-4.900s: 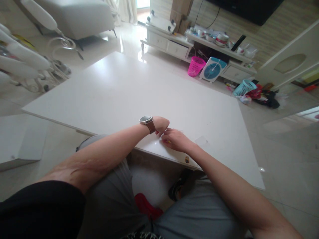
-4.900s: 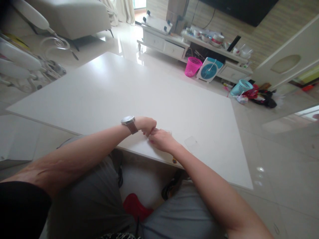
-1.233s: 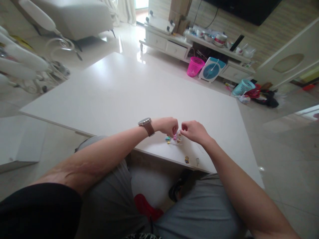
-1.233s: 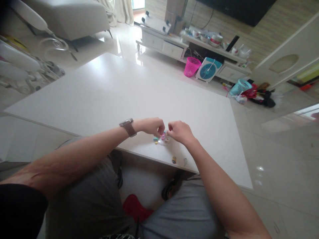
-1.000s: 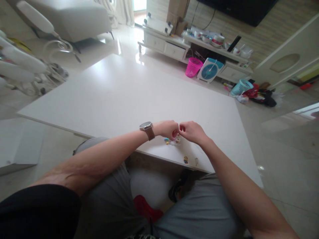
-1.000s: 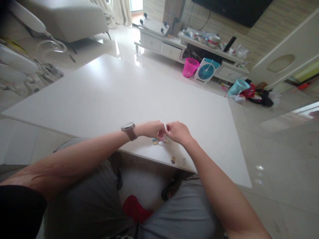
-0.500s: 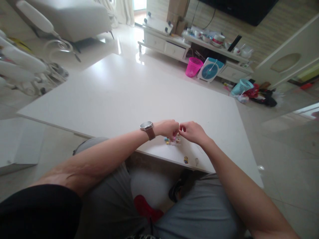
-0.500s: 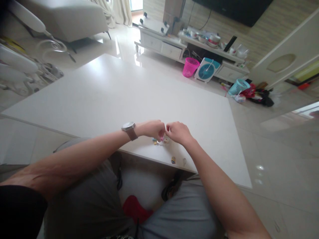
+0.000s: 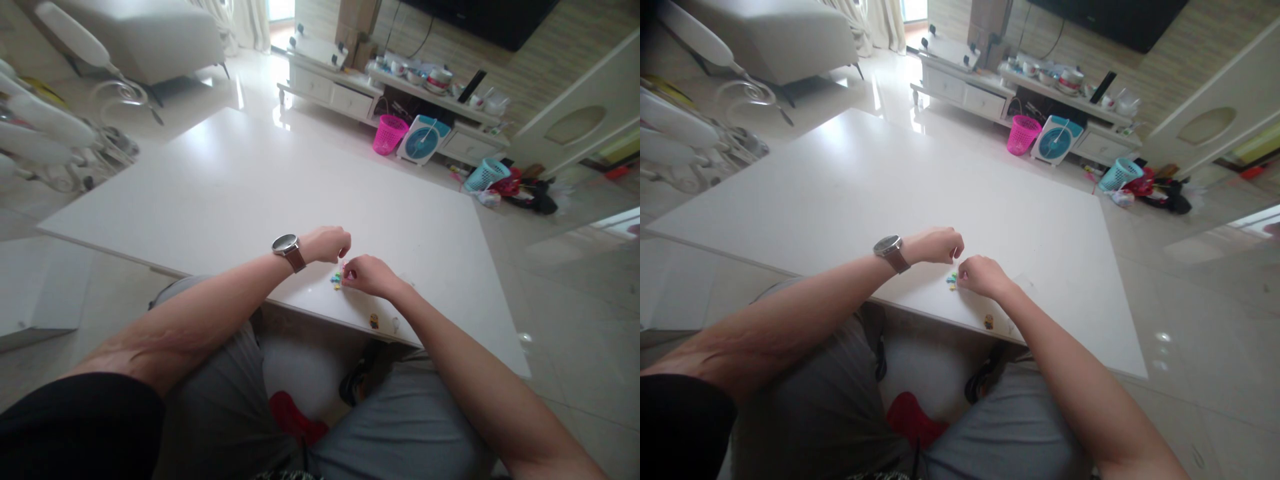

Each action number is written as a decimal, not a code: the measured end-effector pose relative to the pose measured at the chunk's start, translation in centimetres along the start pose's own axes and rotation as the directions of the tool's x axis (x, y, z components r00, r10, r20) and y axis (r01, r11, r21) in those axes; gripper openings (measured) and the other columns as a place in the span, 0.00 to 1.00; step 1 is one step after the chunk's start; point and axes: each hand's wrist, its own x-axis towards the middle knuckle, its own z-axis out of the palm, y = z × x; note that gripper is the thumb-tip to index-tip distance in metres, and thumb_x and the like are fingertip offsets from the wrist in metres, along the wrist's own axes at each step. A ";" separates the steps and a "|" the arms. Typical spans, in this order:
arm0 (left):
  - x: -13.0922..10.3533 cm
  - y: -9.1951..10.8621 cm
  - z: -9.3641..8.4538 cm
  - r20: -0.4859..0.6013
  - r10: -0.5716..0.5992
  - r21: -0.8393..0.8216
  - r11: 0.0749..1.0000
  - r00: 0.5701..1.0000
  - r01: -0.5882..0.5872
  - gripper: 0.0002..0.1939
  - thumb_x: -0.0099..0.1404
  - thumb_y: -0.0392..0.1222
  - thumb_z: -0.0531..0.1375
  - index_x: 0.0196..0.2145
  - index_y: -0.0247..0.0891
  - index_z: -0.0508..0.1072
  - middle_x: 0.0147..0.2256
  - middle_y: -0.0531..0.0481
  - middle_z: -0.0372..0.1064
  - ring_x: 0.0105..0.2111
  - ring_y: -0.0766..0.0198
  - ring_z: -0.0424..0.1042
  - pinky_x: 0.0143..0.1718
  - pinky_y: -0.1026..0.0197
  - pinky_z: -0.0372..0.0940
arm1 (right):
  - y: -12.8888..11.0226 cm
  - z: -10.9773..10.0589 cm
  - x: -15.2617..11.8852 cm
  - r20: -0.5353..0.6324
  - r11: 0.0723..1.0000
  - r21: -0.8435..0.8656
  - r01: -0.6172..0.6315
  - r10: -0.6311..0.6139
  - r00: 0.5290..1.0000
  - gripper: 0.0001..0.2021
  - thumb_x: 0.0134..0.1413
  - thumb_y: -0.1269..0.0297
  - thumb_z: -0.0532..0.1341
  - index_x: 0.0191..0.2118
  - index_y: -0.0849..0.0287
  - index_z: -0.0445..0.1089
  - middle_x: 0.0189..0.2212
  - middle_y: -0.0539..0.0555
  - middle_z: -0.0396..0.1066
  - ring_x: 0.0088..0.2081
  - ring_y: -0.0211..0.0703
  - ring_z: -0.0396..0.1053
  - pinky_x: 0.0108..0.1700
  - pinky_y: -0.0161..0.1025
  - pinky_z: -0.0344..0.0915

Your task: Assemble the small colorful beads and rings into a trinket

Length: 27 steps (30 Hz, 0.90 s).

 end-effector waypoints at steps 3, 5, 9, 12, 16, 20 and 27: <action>0.0 -0.1 0.0 -0.002 0.012 0.005 1.000 1.000 -0.012 0.10 0.54 0.33 0.63 0.35 0.41 0.80 0.35 0.47 0.77 0.37 0.60 0.74 0.35 0.63 0.62 | 0.1 0.2 0.0 0.010 0.999 -0.018 0.032 -0.032 0.999 0.07 0.55 0.64 0.61 0.32 0.55 0.77 0.33 0.53 0.77 0.29 0.38 0.67 0.30 0.34 0.50; 0.1 -0.2 0.0 -0.003 0.015 0.005 1.000 1.000 -0.015 0.11 0.53 0.33 0.63 0.35 0.41 0.80 0.35 0.47 0.77 0.36 0.60 0.74 0.34 0.63 0.62 | 0.1 0.2 0.0 0.012 0.999 -0.028 0.042 -0.041 0.999 0.07 0.54 0.66 0.61 0.32 0.55 0.77 0.32 0.53 0.77 0.28 0.37 0.67 0.29 0.34 0.50; 0.1 -0.3 0.1 -0.009 0.022 0.005 1.000 1.000 -0.022 0.11 0.53 0.33 0.63 0.36 0.41 0.80 0.35 0.48 0.77 0.36 0.61 0.74 0.34 0.63 0.61 | 0.1 0.0 -0.1 0.019 0.998 -0.028 0.060 -0.059 0.998 0.08 0.53 0.68 0.60 0.34 0.55 0.77 0.33 0.52 0.77 0.29 0.38 0.67 0.30 0.34 0.51; 0.1 -0.3 0.2 -0.025 0.022 0.012 1.000 0.999 -0.022 0.11 0.54 0.34 0.63 0.36 0.41 0.80 0.35 0.48 0.77 0.37 0.61 0.74 0.35 0.63 0.62 | 0.0 0.0 -0.1 0.035 0.998 -0.020 0.067 -0.067 0.997 0.08 0.53 0.67 0.60 0.34 0.55 0.78 0.33 0.53 0.77 0.30 0.38 0.68 0.31 0.34 0.52; 0.0 -0.2 0.2 -0.022 0.011 0.010 1.000 1.000 -0.010 0.11 0.54 0.33 0.63 0.36 0.42 0.80 0.35 0.48 0.77 0.37 0.61 0.74 0.36 0.63 0.62 | 0.0 -0.3 -0.2 0.068 0.998 -0.016 0.065 -0.064 0.996 0.09 0.54 0.66 0.60 0.33 0.55 0.79 0.31 0.53 0.77 0.29 0.38 0.67 0.30 0.34 0.52; 0.0 -0.1 0.0 -0.012 0.010 0.000 1.000 1.000 -0.010 0.12 0.54 0.33 0.63 0.36 0.42 0.80 0.35 0.49 0.77 0.37 0.61 0.74 0.37 0.63 0.63 | 0.1 -0.7 -0.4 0.054 0.998 -0.004 0.059 -0.058 0.997 0.09 0.55 0.65 0.59 0.33 0.56 0.78 0.31 0.53 0.76 0.28 0.37 0.66 0.30 0.34 0.51; 0.0 -0.2 0.1 -0.022 0.011 0.007 1.000 1.000 -0.010 0.11 0.55 0.34 0.62 0.36 0.42 0.79 0.36 0.48 0.76 0.37 0.61 0.74 0.36 0.63 0.62 | 0.5 -1.1 -0.5 0.076 0.995 0.050 0.089 -0.093 0.993 0.10 0.56 0.65 0.58 0.35 0.57 0.78 0.30 0.52 0.76 0.27 0.36 0.65 0.30 0.34 0.51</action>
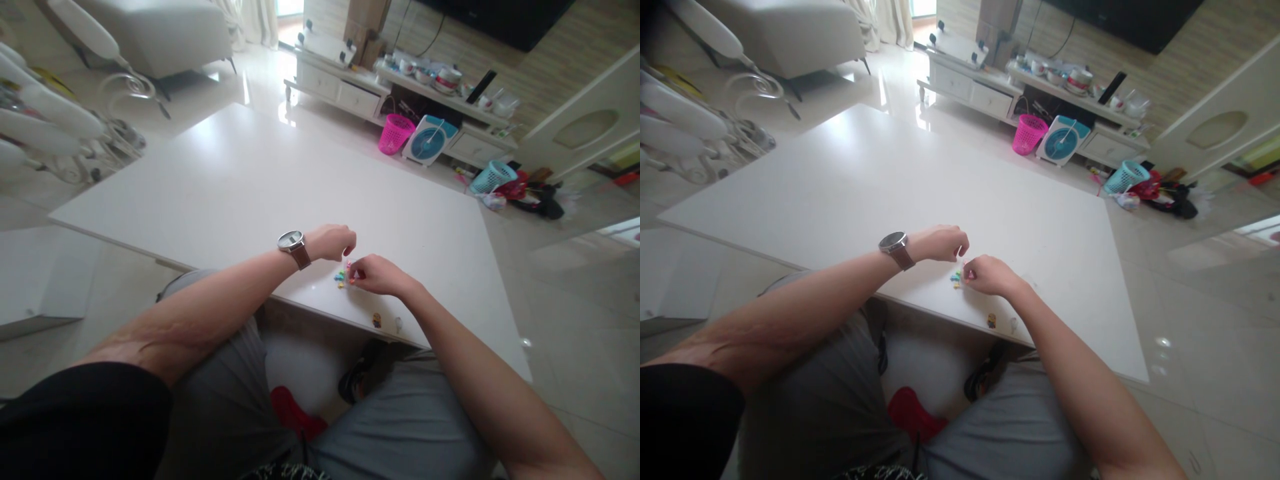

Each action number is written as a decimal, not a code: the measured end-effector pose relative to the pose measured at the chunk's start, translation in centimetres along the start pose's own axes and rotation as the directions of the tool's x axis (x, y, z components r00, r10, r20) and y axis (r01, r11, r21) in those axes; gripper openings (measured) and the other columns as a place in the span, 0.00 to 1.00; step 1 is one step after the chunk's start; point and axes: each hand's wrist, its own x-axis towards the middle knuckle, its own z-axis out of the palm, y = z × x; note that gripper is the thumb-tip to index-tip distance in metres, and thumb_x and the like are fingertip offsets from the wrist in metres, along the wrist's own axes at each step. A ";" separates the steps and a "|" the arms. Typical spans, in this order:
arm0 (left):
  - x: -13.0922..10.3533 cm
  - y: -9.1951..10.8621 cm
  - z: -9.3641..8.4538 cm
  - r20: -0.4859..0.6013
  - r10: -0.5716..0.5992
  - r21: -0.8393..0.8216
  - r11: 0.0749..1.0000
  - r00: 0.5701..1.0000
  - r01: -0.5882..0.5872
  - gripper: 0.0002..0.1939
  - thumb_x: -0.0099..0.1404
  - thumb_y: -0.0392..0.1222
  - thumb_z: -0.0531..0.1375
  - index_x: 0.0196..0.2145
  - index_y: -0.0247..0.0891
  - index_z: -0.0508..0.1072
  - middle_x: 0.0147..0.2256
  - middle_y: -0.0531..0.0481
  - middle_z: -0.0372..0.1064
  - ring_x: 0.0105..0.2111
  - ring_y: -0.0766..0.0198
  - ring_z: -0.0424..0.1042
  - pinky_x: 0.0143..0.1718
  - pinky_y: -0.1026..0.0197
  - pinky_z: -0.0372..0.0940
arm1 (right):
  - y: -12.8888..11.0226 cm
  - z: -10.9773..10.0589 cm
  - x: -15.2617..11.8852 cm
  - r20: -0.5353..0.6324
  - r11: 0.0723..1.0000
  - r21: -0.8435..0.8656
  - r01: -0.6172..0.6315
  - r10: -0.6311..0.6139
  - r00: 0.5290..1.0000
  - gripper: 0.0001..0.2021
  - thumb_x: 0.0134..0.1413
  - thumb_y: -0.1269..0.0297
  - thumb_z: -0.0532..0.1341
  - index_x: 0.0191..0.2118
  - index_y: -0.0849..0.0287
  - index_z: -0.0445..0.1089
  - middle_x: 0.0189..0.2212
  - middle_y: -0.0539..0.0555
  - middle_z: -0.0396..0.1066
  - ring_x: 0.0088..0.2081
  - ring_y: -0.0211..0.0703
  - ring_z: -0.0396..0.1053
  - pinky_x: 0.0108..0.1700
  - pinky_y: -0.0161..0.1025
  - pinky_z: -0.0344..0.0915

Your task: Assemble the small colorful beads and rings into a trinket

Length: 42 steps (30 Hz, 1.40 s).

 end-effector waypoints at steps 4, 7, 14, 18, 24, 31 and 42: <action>0.1 0.0 0.1 0.011 -0.004 0.006 1.000 1.000 0.004 0.11 0.55 0.34 0.63 0.37 0.42 0.79 0.37 0.47 0.76 0.37 0.60 0.75 0.37 0.62 0.63 | 0.0 0.1 0.0 0.019 1.000 -0.005 0.010 -0.010 1.000 0.11 0.56 0.65 0.58 0.35 0.57 0.79 0.28 0.53 0.75 0.27 0.37 0.65 0.30 0.34 0.52; 0.0 -0.1 0.1 0.011 -0.005 0.002 1.000 1.000 0.005 0.12 0.55 0.34 0.62 0.37 0.42 0.80 0.38 0.47 0.76 0.38 0.59 0.75 0.37 0.62 0.63 | 0.1 0.1 0.0 0.024 1.000 -0.018 -0.012 0.012 1.000 0.10 0.55 0.65 0.59 0.34 0.57 0.79 0.28 0.53 0.76 0.27 0.37 0.65 0.30 0.34 0.51; -0.1 0.0 -0.2 0.051 -0.025 -0.003 1.000 0.998 0.026 0.12 0.53 0.34 0.63 0.37 0.41 0.80 0.39 0.46 0.77 0.38 0.60 0.74 0.38 0.62 0.64 | 0.3 0.3 0.2 0.022 0.999 0.005 0.038 -0.038 0.999 0.12 0.55 0.68 0.58 0.37 0.56 0.80 0.29 0.52 0.76 0.26 0.36 0.64 0.30 0.34 0.51; -0.1 0.3 -0.4 0.166 -0.060 -0.005 0.998 0.984 0.061 0.12 0.51 0.35 0.64 0.35 0.41 0.81 0.34 0.48 0.78 0.33 0.61 0.74 0.35 0.63 0.64 | 0.4 0.4 0.3 0.021 0.999 -0.015 0.041 -0.041 0.999 0.11 0.53 0.69 0.58 0.37 0.57 0.80 0.29 0.53 0.76 0.27 0.37 0.65 0.31 0.34 0.52; 0.1 0.6 0.0 0.308 -0.055 -0.030 0.997 0.950 0.067 0.11 0.49 0.36 0.65 0.33 0.38 0.81 0.24 0.50 0.76 0.24 0.64 0.72 0.30 0.64 0.63 | 0.4 0.3 0.4 -0.008 0.999 -0.039 0.026 -0.026 1.000 0.11 0.50 0.70 0.59 0.35 0.58 0.79 0.31 0.54 0.77 0.29 0.37 0.67 0.31 0.33 0.52; 0.6 0.4 1.6 0.339 -0.049 -0.038 0.997 0.939 0.066 0.12 0.50 0.42 0.67 0.34 0.37 0.81 0.22 0.49 0.76 0.25 0.63 0.73 0.33 0.63 0.65 | 0.4 0.4 0.4 -0.031 0.999 -0.001 0.040 -0.040 0.999 0.10 0.49 0.69 0.60 0.36 0.57 0.79 0.31 0.52 0.77 0.29 0.37 0.66 0.31 0.33 0.53; 0.6 0.5 2.1 0.355 -0.047 -0.052 0.996 0.934 0.070 0.09 0.50 0.39 0.66 0.31 0.35 0.80 0.22 0.48 0.76 0.23 0.64 0.72 0.31 0.64 0.65 | 0.4 0.6 0.4 -0.047 0.999 -0.001 0.044 -0.044 0.998 0.09 0.50 0.69 0.60 0.35 0.58 0.79 0.31 0.53 0.76 0.29 0.37 0.66 0.31 0.33 0.53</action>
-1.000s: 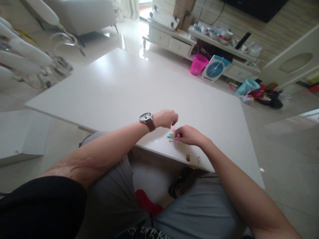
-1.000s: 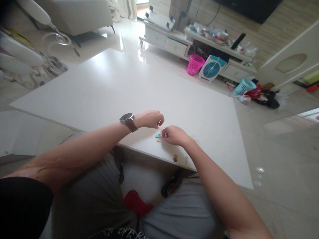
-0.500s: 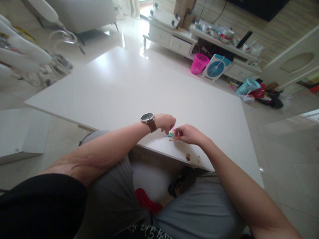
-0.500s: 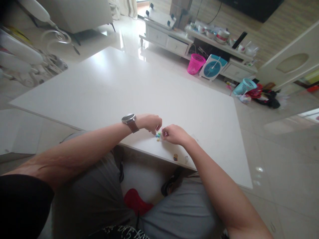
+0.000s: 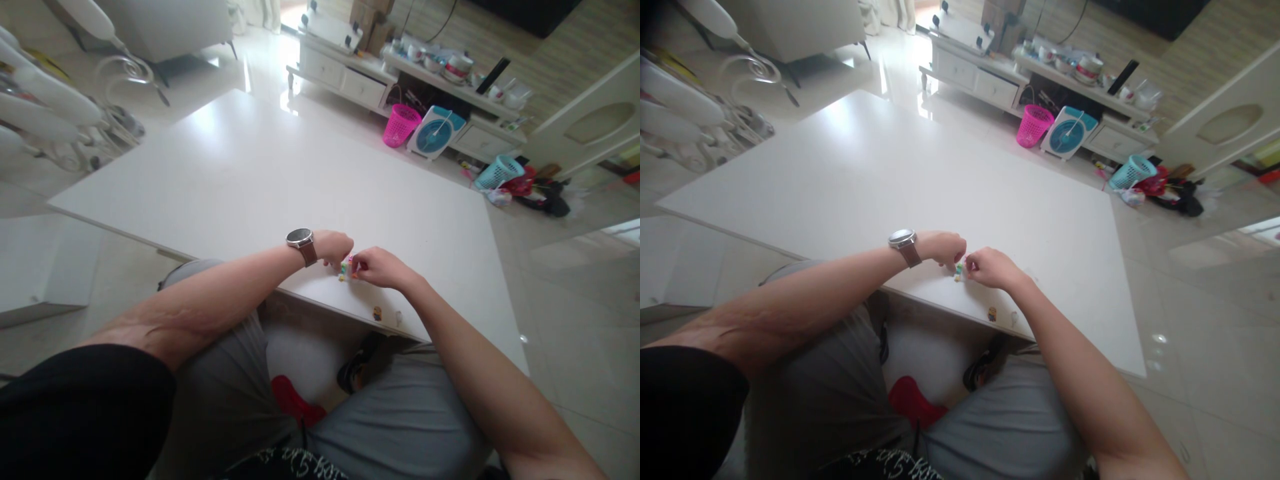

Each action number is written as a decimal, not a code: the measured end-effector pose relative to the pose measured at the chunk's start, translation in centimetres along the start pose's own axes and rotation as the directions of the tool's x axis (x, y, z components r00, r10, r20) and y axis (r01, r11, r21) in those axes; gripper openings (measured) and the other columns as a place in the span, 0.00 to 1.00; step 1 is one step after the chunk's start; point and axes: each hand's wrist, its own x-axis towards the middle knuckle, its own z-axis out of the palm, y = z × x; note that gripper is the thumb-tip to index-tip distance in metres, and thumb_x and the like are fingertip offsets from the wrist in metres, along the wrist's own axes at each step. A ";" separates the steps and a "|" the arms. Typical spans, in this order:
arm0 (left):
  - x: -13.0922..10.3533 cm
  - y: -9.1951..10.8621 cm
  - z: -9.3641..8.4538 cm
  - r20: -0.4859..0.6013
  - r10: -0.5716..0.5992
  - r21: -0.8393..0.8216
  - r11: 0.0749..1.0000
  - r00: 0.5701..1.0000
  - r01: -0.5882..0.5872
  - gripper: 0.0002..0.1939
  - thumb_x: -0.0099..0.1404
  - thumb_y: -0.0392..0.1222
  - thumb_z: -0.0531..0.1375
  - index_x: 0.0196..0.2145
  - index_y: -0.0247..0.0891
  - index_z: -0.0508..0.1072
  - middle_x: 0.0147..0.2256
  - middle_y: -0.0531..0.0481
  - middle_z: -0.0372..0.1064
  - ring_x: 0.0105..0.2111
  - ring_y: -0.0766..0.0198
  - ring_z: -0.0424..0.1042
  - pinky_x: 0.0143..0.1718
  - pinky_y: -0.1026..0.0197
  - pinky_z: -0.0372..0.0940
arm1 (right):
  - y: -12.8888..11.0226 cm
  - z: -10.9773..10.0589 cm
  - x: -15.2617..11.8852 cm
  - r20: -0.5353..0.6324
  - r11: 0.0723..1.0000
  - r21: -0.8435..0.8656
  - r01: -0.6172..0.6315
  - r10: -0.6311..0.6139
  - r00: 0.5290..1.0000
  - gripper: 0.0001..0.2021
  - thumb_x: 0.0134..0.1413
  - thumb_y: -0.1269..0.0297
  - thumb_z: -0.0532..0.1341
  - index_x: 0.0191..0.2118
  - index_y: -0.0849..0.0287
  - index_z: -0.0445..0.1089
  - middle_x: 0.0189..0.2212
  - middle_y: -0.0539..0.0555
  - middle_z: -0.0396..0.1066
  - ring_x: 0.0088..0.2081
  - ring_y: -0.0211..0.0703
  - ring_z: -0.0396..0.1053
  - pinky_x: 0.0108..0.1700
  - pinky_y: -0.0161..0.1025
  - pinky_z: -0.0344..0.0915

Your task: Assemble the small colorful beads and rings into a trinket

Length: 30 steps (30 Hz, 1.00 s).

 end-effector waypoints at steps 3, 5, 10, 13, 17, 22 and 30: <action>-0.1 0.0 -0.1 0.011 -0.016 -0.001 1.000 1.000 0.016 0.09 0.50 0.37 0.66 0.32 0.35 0.80 0.22 0.48 0.76 0.22 0.64 0.72 0.30 0.64 0.65 | -0.1 0.0 0.0 0.005 1.000 -0.002 -0.002 0.002 1.000 0.09 0.51 0.69 0.60 0.35 0.58 0.78 0.31 0.53 0.76 0.29 0.36 0.66 0.31 0.33 0.53; -0.3 0.1 -0.4 0.014 -0.032 -0.002 0.999 0.999 0.032 0.10 0.50 0.35 0.66 0.33 0.36 0.80 0.22 0.48 0.76 0.23 0.65 0.72 0.30 0.65 0.64 | 0.0 0.0 0.0 0.007 1.000 -0.004 -0.005 0.005 1.000 0.09 0.51 0.69 0.60 0.35 0.58 0.78 0.32 0.53 0.77 0.29 0.36 0.66 0.31 0.33 0.53; -0.5 0.2 -0.6 0.002 -0.037 -0.005 0.999 0.999 0.037 0.11 0.48 0.35 0.66 0.33 0.37 0.80 0.22 0.49 0.76 0.23 0.65 0.71 0.31 0.65 0.65 | 0.0 0.0 0.0 0.007 1.000 -0.001 -0.008 0.008 1.000 0.09 0.50 0.69 0.60 0.35 0.58 0.78 0.31 0.52 0.77 0.29 0.36 0.66 0.31 0.33 0.53; -0.3 0.3 -0.3 0.001 -0.014 -0.008 1.000 1.000 0.014 0.10 0.48 0.35 0.66 0.32 0.37 0.81 0.22 0.48 0.76 0.24 0.63 0.72 0.32 0.63 0.65 | -0.1 -0.1 0.0 0.002 1.000 0.004 -0.010 0.010 1.000 0.10 0.50 0.69 0.60 0.36 0.57 0.79 0.31 0.53 0.77 0.29 0.37 0.66 0.31 0.33 0.53; -0.4 0.5 -0.3 0.017 -0.019 0.007 1.000 1.000 0.019 0.11 0.48 0.32 0.64 0.32 0.36 0.81 0.24 0.47 0.77 0.25 0.62 0.73 0.32 0.62 0.66 | -0.1 0.0 0.0 0.004 1.000 -0.010 -0.009 0.009 1.000 0.10 0.50 0.69 0.60 0.36 0.57 0.79 0.31 0.52 0.77 0.30 0.37 0.66 0.31 0.34 0.53; -0.6 0.5 -0.5 0.007 -0.025 0.007 1.000 1.000 0.025 0.12 0.48 0.30 0.62 0.32 0.37 0.81 0.24 0.47 0.77 0.24 0.62 0.73 0.32 0.62 0.66 | -0.1 -0.1 0.0 0.007 1.000 -0.004 -0.008 0.008 1.000 0.10 0.50 0.69 0.60 0.35 0.57 0.79 0.31 0.53 0.77 0.29 0.37 0.66 0.31 0.34 0.53; 0.3 0.1 0.1 -0.010 -0.003 -0.003 1.000 1.000 0.003 0.14 0.49 0.34 0.64 0.35 0.37 0.81 0.23 0.48 0.77 0.25 0.61 0.74 0.33 0.62 0.67 | -0.3 -0.2 -0.1 0.008 1.000 -0.006 -0.009 0.009 1.000 0.10 0.51 0.68 0.60 0.36 0.58 0.79 0.31 0.53 0.77 0.30 0.37 0.67 0.31 0.33 0.53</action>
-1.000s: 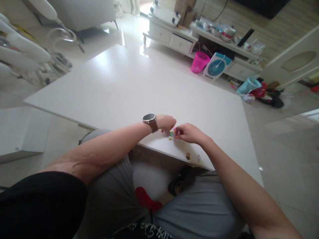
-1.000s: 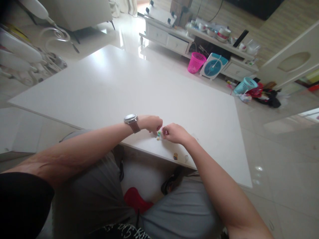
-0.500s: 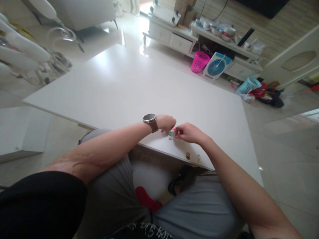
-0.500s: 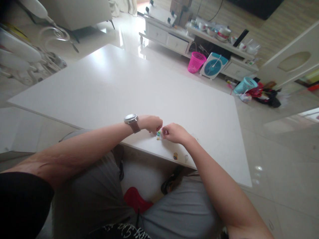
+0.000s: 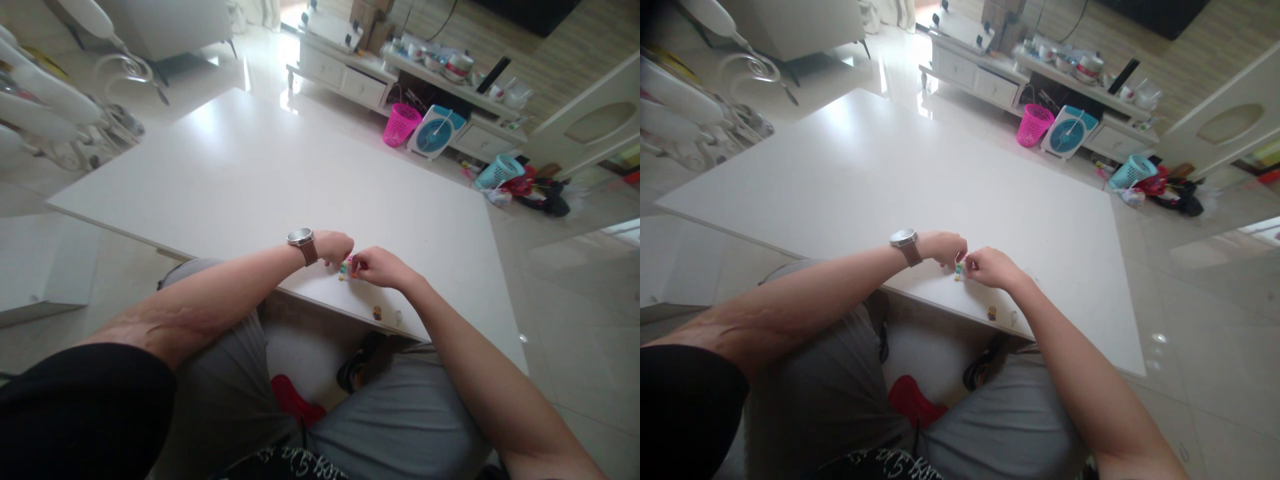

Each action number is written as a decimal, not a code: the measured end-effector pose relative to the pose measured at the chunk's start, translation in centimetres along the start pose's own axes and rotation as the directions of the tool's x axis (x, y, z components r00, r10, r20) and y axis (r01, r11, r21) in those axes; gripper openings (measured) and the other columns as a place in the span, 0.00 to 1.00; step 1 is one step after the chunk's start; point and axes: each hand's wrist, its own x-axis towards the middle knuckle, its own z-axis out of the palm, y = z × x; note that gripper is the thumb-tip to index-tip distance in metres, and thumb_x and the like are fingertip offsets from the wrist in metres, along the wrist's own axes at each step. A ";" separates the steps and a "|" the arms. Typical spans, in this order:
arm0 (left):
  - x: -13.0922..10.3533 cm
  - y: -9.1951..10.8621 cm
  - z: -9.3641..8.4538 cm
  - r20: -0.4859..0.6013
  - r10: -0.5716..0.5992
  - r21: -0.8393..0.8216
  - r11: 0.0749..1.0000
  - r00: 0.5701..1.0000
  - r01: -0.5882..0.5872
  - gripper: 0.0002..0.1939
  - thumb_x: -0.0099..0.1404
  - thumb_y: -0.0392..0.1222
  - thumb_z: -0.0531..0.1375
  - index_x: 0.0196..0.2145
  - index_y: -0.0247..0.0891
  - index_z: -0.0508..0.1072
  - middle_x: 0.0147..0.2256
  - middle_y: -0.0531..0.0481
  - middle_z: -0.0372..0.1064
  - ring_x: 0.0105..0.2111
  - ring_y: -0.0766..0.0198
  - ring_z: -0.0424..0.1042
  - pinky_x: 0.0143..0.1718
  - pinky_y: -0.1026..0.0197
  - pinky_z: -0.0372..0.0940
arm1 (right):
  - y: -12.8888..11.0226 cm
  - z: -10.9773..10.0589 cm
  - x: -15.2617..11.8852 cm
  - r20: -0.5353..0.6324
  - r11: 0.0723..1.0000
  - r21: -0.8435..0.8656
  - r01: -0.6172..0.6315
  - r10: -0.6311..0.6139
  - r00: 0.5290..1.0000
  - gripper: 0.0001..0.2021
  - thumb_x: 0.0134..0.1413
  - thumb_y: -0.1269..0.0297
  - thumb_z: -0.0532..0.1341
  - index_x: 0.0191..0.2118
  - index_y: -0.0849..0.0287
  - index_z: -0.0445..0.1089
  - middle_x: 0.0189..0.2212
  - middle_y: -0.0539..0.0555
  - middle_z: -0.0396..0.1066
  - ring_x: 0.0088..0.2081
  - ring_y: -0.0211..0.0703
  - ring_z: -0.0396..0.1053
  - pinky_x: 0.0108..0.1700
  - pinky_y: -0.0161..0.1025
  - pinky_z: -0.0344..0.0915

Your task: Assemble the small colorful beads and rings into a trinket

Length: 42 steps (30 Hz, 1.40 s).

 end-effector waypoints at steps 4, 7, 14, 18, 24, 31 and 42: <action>0.6 -0.3 0.3 0.000 -0.046 -0.041 0.998 0.999 0.046 0.15 0.51 0.39 0.65 0.38 0.36 0.81 0.23 0.48 0.77 0.26 0.62 0.75 0.35 0.63 0.67 | 0.0 0.0 0.0 0.002 1.000 0.006 0.018 -0.018 1.000 0.10 0.50 0.69 0.59 0.35 0.59 0.79 0.31 0.54 0.77 0.29 0.37 0.67 0.32 0.33 0.54; 0.7 -0.5 0.2 0.015 -0.050 -0.081 0.995 0.999 0.052 0.14 0.50 0.39 0.66 0.37 0.36 0.81 0.23 0.48 0.77 0.26 0.62 0.75 0.35 0.63 0.68 | 0.1 0.1 0.1 -0.003 1.000 0.010 0.015 -0.015 1.000 0.10 0.50 0.69 0.59 0.35 0.59 0.79 0.31 0.54 0.77 0.29 0.37 0.66 0.31 0.33 0.53; 0.5 -0.7 -0.1 0.050 -0.059 -0.114 0.991 0.997 0.064 0.14 0.49 0.41 0.66 0.36 0.37 0.80 0.22 0.49 0.76 0.25 0.62 0.74 0.34 0.63 0.67 | 0.0 0.1 0.0 -0.019 1.000 0.018 0.003 -0.003 1.000 0.10 0.50 0.69 0.60 0.36 0.58 0.79 0.31 0.53 0.76 0.29 0.37 0.66 0.31 0.33 0.53; 0.6 -0.2 0.1 0.043 -0.074 -0.094 0.993 0.996 0.078 0.15 0.49 0.43 0.67 0.35 0.36 0.80 0.24 0.48 0.77 0.27 0.61 0.75 0.35 0.62 0.68 | 0.0 0.0 -0.1 -0.026 1.000 0.022 0.002 -0.002 1.000 0.10 0.50 0.69 0.60 0.35 0.57 0.79 0.30 0.52 0.76 0.29 0.36 0.66 0.31 0.33 0.53; 0.5 -0.4 -0.2 0.065 -0.075 -0.098 0.992 0.995 0.081 0.14 0.48 0.37 0.64 0.35 0.35 0.80 0.24 0.48 0.77 0.25 0.62 0.75 0.32 0.63 0.67 | 0.2 0.1 -0.1 -0.031 1.000 0.024 0.009 -0.008 0.999 0.10 0.50 0.69 0.60 0.34 0.58 0.79 0.30 0.52 0.76 0.28 0.36 0.65 0.31 0.33 0.53; 0.8 -1.0 0.0 0.052 -0.067 -0.080 0.994 0.996 0.071 0.17 0.46 0.41 0.67 0.36 0.38 0.81 0.25 0.48 0.77 0.28 0.61 0.75 0.34 0.62 0.67 | 0.3 0.2 0.0 -0.026 1.000 0.025 0.001 -0.001 1.000 0.10 0.50 0.68 0.60 0.35 0.57 0.79 0.30 0.52 0.76 0.28 0.36 0.65 0.30 0.34 0.52; 0.1 0.0 -0.4 0.043 -0.100 0.004 0.995 0.994 0.100 0.15 0.43 0.29 0.65 0.33 0.34 0.81 0.28 0.44 0.78 0.27 0.60 0.74 0.31 0.62 0.68 | 0.1 -0.2 -0.2 -0.054 1.000 0.015 -0.026 0.027 0.998 0.08 0.50 0.67 0.60 0.33 0.57 0.77 0.28 0.52 0.75 0.27 0.36 0.64 0.29 0.33 0.52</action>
